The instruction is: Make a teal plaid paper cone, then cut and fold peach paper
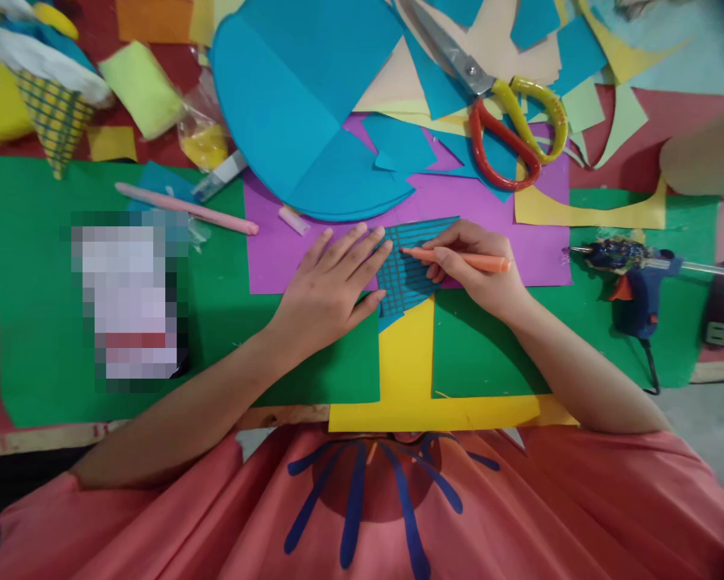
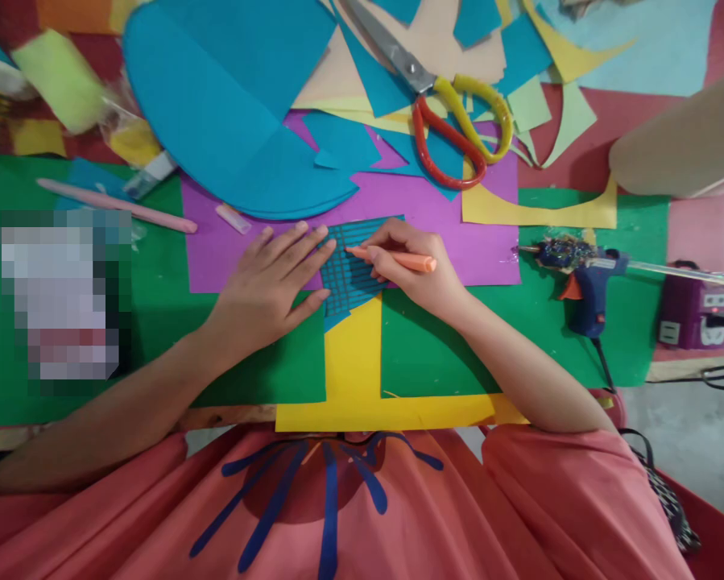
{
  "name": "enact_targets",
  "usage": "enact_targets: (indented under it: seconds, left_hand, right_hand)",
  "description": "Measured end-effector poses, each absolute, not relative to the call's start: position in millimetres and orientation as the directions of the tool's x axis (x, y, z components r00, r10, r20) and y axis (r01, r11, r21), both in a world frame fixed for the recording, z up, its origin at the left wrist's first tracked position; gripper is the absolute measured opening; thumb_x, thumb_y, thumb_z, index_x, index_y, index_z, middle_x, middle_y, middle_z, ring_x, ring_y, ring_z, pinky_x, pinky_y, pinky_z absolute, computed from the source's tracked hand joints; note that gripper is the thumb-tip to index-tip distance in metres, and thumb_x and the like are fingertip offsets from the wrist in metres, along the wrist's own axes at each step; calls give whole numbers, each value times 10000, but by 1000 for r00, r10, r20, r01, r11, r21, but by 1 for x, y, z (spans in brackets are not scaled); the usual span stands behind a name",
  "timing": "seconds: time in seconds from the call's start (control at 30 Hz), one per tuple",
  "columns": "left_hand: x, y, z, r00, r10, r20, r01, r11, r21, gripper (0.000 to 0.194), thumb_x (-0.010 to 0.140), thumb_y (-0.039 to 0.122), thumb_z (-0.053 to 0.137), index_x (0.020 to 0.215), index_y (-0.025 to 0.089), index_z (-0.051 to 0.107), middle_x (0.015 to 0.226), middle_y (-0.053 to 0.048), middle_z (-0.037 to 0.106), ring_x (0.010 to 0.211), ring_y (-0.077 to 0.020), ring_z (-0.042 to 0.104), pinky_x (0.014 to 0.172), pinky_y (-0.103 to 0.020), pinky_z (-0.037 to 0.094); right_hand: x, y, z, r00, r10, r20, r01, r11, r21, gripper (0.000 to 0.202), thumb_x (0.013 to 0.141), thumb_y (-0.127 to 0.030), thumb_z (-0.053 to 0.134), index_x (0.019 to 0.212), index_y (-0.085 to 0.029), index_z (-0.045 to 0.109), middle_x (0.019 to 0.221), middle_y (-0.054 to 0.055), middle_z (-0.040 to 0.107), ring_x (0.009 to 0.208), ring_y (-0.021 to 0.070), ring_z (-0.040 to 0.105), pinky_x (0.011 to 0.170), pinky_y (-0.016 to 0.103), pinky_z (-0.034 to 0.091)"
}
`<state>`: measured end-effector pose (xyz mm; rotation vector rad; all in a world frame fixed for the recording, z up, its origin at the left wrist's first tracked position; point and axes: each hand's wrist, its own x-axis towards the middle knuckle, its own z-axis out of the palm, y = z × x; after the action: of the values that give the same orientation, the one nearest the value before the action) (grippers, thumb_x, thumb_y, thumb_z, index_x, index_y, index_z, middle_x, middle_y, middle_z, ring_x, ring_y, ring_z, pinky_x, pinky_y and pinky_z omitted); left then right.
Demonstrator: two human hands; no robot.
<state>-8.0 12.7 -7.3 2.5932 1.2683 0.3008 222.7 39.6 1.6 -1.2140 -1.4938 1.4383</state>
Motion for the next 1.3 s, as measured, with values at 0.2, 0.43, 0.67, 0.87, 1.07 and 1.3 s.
enact_targets:
  seconds: [0.2, 0.43, 0.67, 0.87, 1.07, 1.3]
  left_hand:
    - [-8, 13, -8, 609, 789, 84, 742, -604, 290, 524, 1008, 395, 342, 1469, 154, 404, 1521, -130, 436, 1436, -270, 370, 1185, -479, 258]
    - [-8, 13, -8, 606, 792, 74, 745, -598, 294, 525, 1006, 386, 351, 1477, 159, 392, 1525, -132, 429, 1443, -273, 357, 1183, -480, 258]
    - [-9, 13, -9, 611, 789, 61, 740, -597, 308, 541, 1003, 389, 360, 1498, 170, 358, 1534, -130, 415, 1450, -275, 343, 1193, -485, 238]
    - [-9, 13, -9, 610, 789, 68, 743, -600, 298, 551, 1003, 405, 352, 1504, 177, 341, 1533, -130, 418, 1450, -273, 342, 1190, -485, 236]
    - [-9, 13, -9, 588, 806, 76, 771, -586, 252, 605, 996, 492, 334, 1494, 149, 349, 1534, -144, 411, 1453, -280, 337, 1189, -474, 227]
    - [-9, 13, -9, 584, 809, 67, 768, -578, 276, 616, 984, 481, 376, 1505, 156, 332, 1541, -144, 399, 1457, -286, 327, 1196, -470, 215]
  right_hand:
    - [223, 39, 5, -312, 941, -133, 171, -82, -982, 253, 833, -393, 662, 779, -147, 633, 677, 2, 663, 564, 98, 624, 493, 208, 501]
    - [225, 39, 7, -348, 930, -116, 229, -36, -973, 196, 836, -298, 616, 705, -151, 616, 584, -12, 631, 513, 96, 584, 486, 222, 444]
    - [225, 40, 11, -381, 915, -130, 286, -18, -958, 221, 812, -261, 603, 619, -154, 591, 553, -15, 610, 506, 84, 544, 479, 220, 385]
    - [228, 37, 10, -337, 933, -126, 175, -69, -982, 186, 809, -267, 601, 666, -152, 631, 580, -10, 642, 494, 94, 579, 460, 216, 420]
    - [227, 32, 8, -353, 929, -111, 196, -43, -980, 215, 843, -314, 618, 706, -150, 634, 631, -2, 641, 542, 99, 604, 497, 222, 440]
    - [227, 33, 8, -386, 917, -99, 260, 5, -966, 216, 860, -316, 599, 731, -147, 639, 690, 6, 644, 604, 93, 562, 546, 230, 404]
